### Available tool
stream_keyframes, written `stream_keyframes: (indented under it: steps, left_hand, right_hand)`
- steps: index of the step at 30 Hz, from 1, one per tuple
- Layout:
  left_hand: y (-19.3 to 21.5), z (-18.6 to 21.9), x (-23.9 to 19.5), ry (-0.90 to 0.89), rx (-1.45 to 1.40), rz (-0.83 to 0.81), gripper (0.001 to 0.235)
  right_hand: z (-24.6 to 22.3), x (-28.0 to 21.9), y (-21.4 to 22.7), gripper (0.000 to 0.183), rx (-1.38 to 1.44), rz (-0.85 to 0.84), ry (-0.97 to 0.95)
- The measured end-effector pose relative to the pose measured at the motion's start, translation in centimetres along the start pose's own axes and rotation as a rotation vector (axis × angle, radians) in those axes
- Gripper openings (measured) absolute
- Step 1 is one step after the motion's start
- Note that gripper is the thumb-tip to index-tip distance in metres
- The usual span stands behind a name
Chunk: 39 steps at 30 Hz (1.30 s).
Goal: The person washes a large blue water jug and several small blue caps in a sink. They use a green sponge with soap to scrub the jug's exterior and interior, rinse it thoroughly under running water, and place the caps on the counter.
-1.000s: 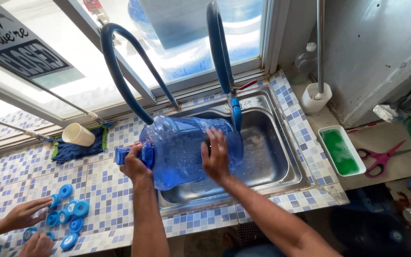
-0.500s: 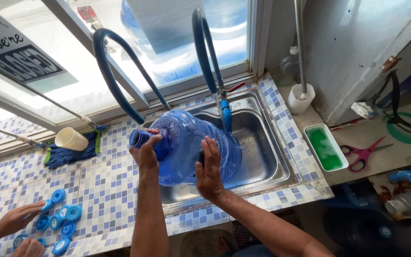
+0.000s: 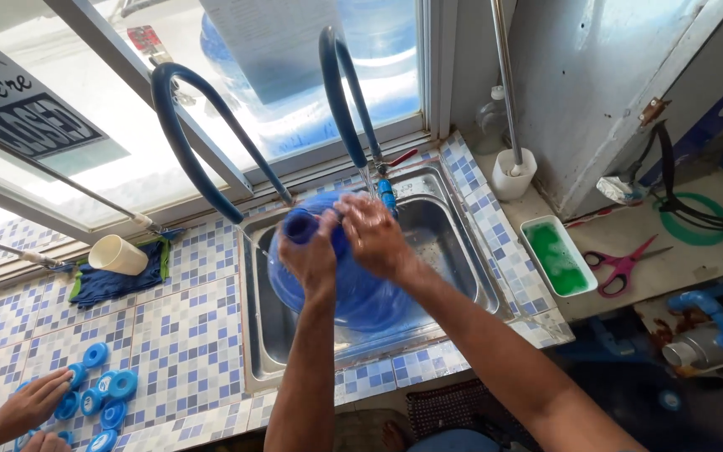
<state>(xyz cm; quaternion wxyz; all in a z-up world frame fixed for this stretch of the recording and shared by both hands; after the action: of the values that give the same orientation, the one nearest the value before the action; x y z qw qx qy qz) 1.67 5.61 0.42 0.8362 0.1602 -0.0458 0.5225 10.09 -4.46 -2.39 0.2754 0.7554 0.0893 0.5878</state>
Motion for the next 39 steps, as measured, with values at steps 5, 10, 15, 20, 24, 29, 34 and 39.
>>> stream_keyframes:
  steps: [5, 10, 15, 20, 24, 29, 34, 39]
  left_hand:
    - [1.2, 4.0, -0.6, 0.192, 0.27, -0.243, 0.075]
    - [-3.8, 2.7, 2.0, -0.301, -0.068, -0.698, 0.046]
    - [-4.4, -0.4, 3.9, -0.059, -0.008, -0.141, 0.037]
    - [-2.5, 1.0, 1.5, 0.063, 0.229, -0.08, 0.053]
    - [-2.9, 1.7, 1.3, -0.291, 0.169, -0.509, 0.053]
    - [-0.5, 0.5, 2.8, -0.184, 0.0, -0.343, 0.028]
    - [6.9, -2.3, 5.2, 0.225, -0.166, 0.254, 0.026]
    - [13.0, -8.1, 6.1, 0.456, -0.27, 0.459, 0.088]
  right_hand:
    - [4.7, -1.2, 1.4, 0.036, 0.273, -0.048, -0.213]
    - [11.3, -3.7, -7.6, 0.026, -0.245, -0.2, 0.015]
    - [0.6, -1.0, 3.2, 0.026, -0.044, -0.094, -0.114]
    - [6.2, -0.5, 0.4, 0.036, 0.189, -0.098, -0.154]
    - [13.7, -1.3, -8.0, 0.028, 0.197, -0.475, -0.49]
    - [10.7, -5.6, -9.0, 0.026, 0.142, -0.233, -0.4]
    - [-5.0, -7.0, -1.8, 0.047, 0.424, 0.173, -0.58]
    - [-6.9, -8.4, -6.4, 0.053, 0.317, 0.108, -0.524]
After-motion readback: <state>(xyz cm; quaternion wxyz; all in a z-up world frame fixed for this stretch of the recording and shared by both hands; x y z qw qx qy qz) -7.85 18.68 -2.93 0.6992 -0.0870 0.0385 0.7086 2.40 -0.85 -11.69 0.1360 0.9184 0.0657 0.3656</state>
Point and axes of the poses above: each hand's wrist, its own x-axis towards the middle knuckle, its own y-axis out of the back of the hand, z = x × y, the point moved 7 cm from there along x, towards the middle knuckle, and after that the axes turned 3 degrees about -y, right-handed, at the moved point
